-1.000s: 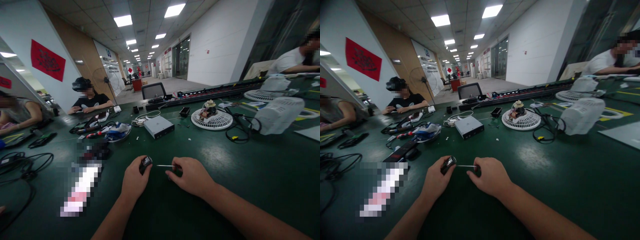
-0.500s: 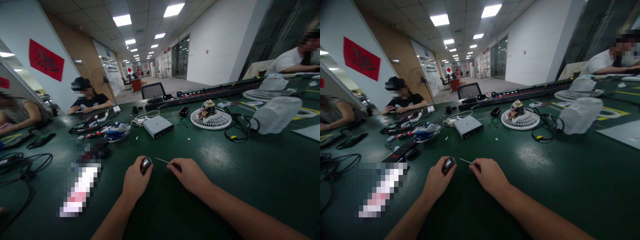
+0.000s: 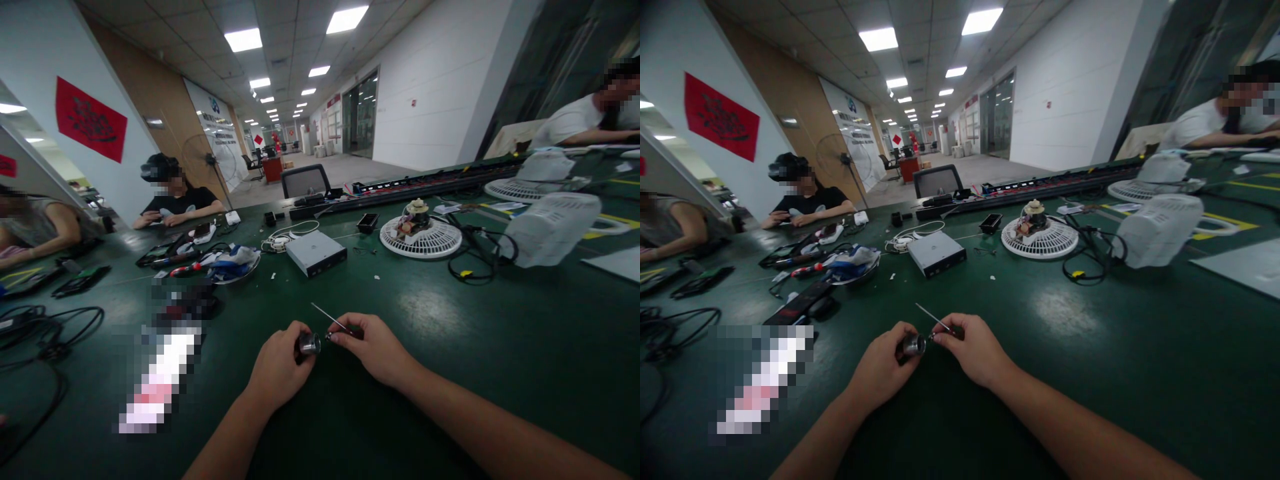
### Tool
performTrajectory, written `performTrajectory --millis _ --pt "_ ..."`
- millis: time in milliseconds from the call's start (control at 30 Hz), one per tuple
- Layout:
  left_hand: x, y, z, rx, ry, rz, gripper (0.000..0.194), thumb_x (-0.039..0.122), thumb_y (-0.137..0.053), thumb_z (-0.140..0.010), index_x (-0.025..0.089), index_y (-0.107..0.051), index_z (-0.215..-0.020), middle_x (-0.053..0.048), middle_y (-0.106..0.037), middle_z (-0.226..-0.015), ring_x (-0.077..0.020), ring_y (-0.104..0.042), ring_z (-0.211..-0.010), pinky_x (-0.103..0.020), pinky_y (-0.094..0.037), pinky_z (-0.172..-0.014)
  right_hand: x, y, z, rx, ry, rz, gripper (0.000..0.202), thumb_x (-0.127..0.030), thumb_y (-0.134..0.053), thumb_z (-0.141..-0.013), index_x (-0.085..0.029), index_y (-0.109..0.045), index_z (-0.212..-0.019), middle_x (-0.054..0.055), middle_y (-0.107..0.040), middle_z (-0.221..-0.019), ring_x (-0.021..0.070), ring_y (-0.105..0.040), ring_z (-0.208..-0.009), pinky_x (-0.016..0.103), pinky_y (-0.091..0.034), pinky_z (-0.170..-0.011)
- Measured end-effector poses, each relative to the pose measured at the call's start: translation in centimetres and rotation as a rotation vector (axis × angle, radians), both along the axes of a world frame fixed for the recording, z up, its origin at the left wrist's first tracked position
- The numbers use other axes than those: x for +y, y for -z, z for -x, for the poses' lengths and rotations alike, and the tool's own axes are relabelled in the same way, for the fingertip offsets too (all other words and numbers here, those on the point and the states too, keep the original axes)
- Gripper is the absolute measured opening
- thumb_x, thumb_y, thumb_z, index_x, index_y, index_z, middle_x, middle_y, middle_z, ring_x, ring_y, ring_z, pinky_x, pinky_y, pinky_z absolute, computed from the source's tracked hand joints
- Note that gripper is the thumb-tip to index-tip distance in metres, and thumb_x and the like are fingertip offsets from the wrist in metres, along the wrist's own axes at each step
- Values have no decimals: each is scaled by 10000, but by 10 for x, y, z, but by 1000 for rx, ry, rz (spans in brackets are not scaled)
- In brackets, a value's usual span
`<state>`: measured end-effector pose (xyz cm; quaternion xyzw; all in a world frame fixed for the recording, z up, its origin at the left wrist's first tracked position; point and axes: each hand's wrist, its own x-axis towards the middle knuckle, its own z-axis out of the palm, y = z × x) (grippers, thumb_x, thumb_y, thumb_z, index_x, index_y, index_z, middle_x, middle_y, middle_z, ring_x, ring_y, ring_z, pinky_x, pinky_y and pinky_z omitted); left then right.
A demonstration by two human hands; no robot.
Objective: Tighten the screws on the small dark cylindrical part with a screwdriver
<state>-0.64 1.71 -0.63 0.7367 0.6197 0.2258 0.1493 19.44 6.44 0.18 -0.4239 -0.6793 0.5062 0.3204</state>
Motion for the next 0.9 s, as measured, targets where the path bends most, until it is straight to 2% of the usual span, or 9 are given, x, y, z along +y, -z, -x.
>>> performTrajectory --millis 133,233,433,533,733,900 --pt "-2 -2 -2 59 74 0 174 238 -626 -807 252 -600 -979 -9 -664 -836 -207 -601 -760 -310 -423 -654 -5 -1 -1 -15 -79 -67 103 -152 -657 -818 -190 -729 -882 9 -709 -875 161 -651 -825 289 -495 -759" --pt "-4 -3 -2 79 138 -27 202 237 -638 -812 244 -620 -1013 -32 -684 -910 -218 -603 -811 -335 -444 -705 -7 1 0 -82 -120 -141 121 -134 -650 -814 -202 -738 -863 6 -710 -862 158 -646 -808 280 -485 -736" --pt "-5 -3 -1 79 229 -87 259 258 -659 -838 240 -614 -1092 -32 -695 -1009 -211 -612 -880 -347 -458 -760 -5 4 -1 -169 -68 -178 53 -209 -696 -778 -192 -703 -827 -8 -677 -774 139 -593 -700 251 -424 -624" --pt "-6 -5 -1 114 269 -127 283 243 -680 -832 230 -613 -1106 -29 -692 -988 -206 -606 -867 -347 -455 -757 -3 3 -2 -175 -49 -138 121 -247 -725 -746 -182 -682 -839 -19 -614 -723 128 -544 -657 240 -390 -576" --pt "-5 -8 0 150 358 -234 308 184 -649 -855 229 -603 -1157 -22 -693 -959 -197 -597 -835 -357 -445 -755 4 3 -4 -94 -127 43 223 -279 -770 -703 -150 -661 -849 -42 -524 -656 109 -466 -617 227 -354 -547" --pt "-4 -8 0 121 384 -247 314 185 -653 -857 223 -596 -1164 -19 -701 -956 -191 -610 -835 -352 -448 -750 1 4 -4 -155 -136 -19 158 -267 -744 -728 -161 -674 -821 -46 -511 -639 103 -448 -601 226 -331 -536"
